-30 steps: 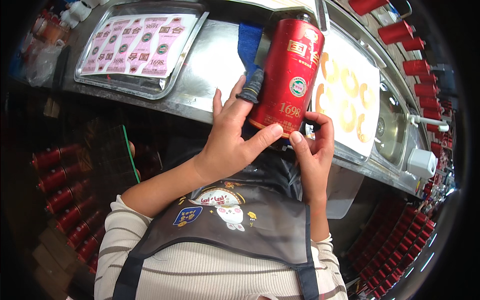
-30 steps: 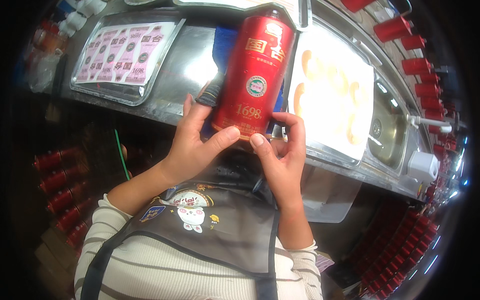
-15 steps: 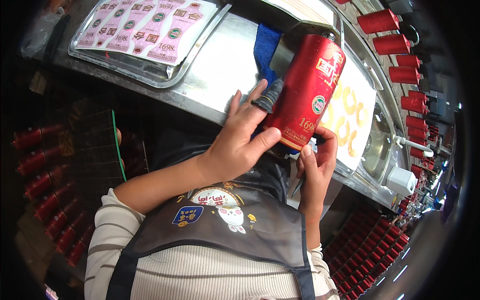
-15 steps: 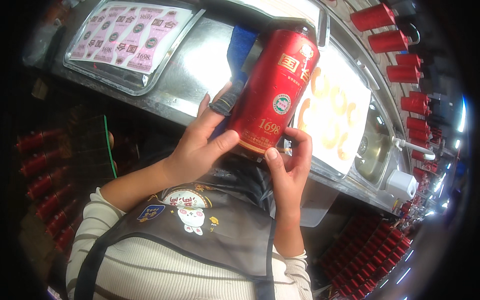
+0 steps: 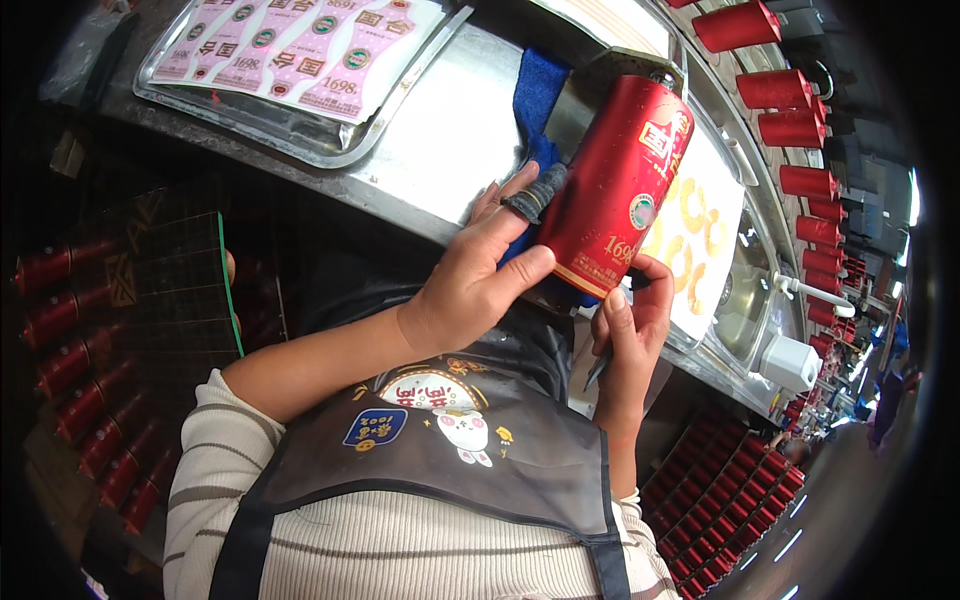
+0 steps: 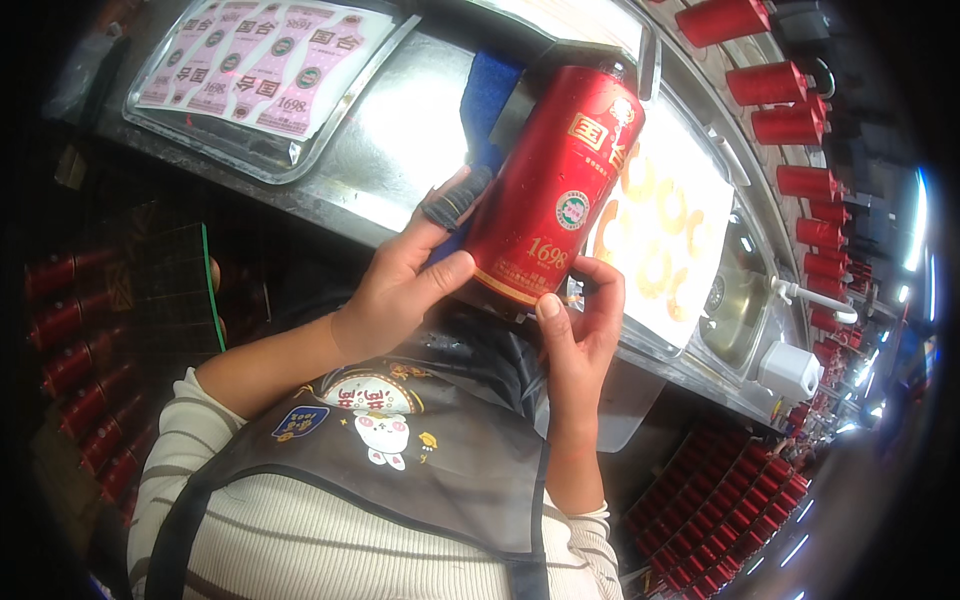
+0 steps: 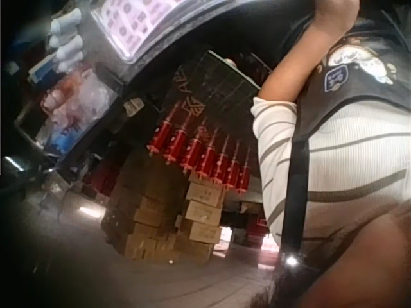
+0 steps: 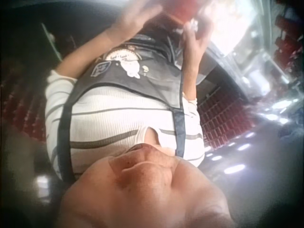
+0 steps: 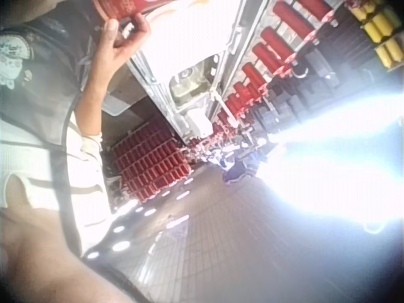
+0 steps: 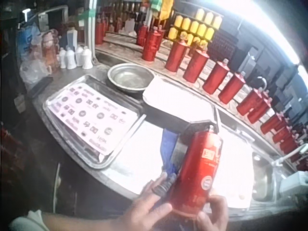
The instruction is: The person applies gold circular stickers to the necks of red cylindrical containers and smooths them with a cloth. The person also wipes the container bodies with a blue cloth and places finished units on a nearby table.
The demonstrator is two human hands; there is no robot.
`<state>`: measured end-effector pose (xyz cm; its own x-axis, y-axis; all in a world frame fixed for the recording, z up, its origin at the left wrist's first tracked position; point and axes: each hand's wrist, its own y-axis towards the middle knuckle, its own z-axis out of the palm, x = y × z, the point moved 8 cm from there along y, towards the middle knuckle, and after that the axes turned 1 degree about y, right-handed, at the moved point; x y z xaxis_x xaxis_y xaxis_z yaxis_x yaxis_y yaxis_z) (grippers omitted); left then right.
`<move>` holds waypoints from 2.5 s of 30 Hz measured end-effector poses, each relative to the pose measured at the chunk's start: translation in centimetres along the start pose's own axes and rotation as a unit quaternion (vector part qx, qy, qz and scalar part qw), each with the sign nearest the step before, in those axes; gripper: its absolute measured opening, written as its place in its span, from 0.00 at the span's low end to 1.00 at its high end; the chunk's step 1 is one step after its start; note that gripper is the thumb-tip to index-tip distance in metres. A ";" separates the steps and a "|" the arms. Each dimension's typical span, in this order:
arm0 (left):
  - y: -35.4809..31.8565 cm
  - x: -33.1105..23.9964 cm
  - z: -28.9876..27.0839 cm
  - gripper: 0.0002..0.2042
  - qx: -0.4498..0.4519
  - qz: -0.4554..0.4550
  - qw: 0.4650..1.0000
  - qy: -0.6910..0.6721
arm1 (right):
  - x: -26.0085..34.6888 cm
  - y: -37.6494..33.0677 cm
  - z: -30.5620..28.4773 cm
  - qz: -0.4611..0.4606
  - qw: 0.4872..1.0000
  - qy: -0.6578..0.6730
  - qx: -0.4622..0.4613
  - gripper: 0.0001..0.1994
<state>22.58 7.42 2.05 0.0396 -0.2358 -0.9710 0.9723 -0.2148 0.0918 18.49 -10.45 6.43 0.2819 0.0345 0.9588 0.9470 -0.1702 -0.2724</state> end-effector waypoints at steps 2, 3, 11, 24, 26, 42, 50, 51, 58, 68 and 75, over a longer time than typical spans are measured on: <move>-0.2 0.8 -0.1 0.26 0.007 -0.033 0.996 -0.082 | 0.0 0.0 0.1 -0.001 1.000 -0.009 -0.003 0.22; -0.3 0.5 -0.4 0.27 0.019 -0.047 0.992 -0.116 | -0.1 0.0 0.1 -0.005 1.000 -0.011 -0.008 0.22; -0.3 -0.6 0.1 0.24 -0.025 -0.008 0.999 0.044 | 0.2 0.0 0.1 -0.013 0.999 -0.042 -0.025 0.23; -0.2 -1.8 0.6 0.23 -0.025 0.013 0.990 0.139 | 0.0 0.0 0.2 -0.011 1.000 -0.022 -0.016 0.22; -0.2 -1.4 0.4 0.23 -0.029 -0.001 0.996 0.082 | 0.0 0.1 0.2 -0.014 1.000 -0.016 -0.015 0.22; -4.7 -5.2 0.8 0.20 -0.010 0.112 0.902 0.416 | -0.4 -0.1 0.2 0.011 1.000 -0.020 -0.006 0.21; -4.8 -3.7 -0.1 0.25 -0.036 0.083 0.908 0.409 | 0.4 0.2 0.6 -0.040 0.999 0.005 -0.003 0.21; -4.7 -3.8 -0.2 0.25 -0.035 0.084 0.904 0.419 | 0.4 0.1 0.6 -0.038 0.999 0.010 -0.004 0.21; -4.2 -6.1 0.9 0.22 0.005 0.139 0.843 0.519 | 0.2 0.1 0.3 -0.046 0.999 0.014 -0.009 0.21; -3.3 -8.4 4.0 0.18 0.070 0.206 0.784 0.581 | -0.1 0.4 0.5 -0.064 0.997 0.052 0.005 0.19; -2.1 -8.8 7.2 0.12 0.107 0.268 0.732 0.618 | -1.2 0.9 -0.9 -0.039 0.995 0.076 0.050 0.18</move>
<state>18.58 3.14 12.04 0.7082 0.6676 -0.2296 0.6881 -0.5800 0.4360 18.82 -11.56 5.15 0.1886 -0.1062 0.9763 0.9776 -0.0741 -0.1969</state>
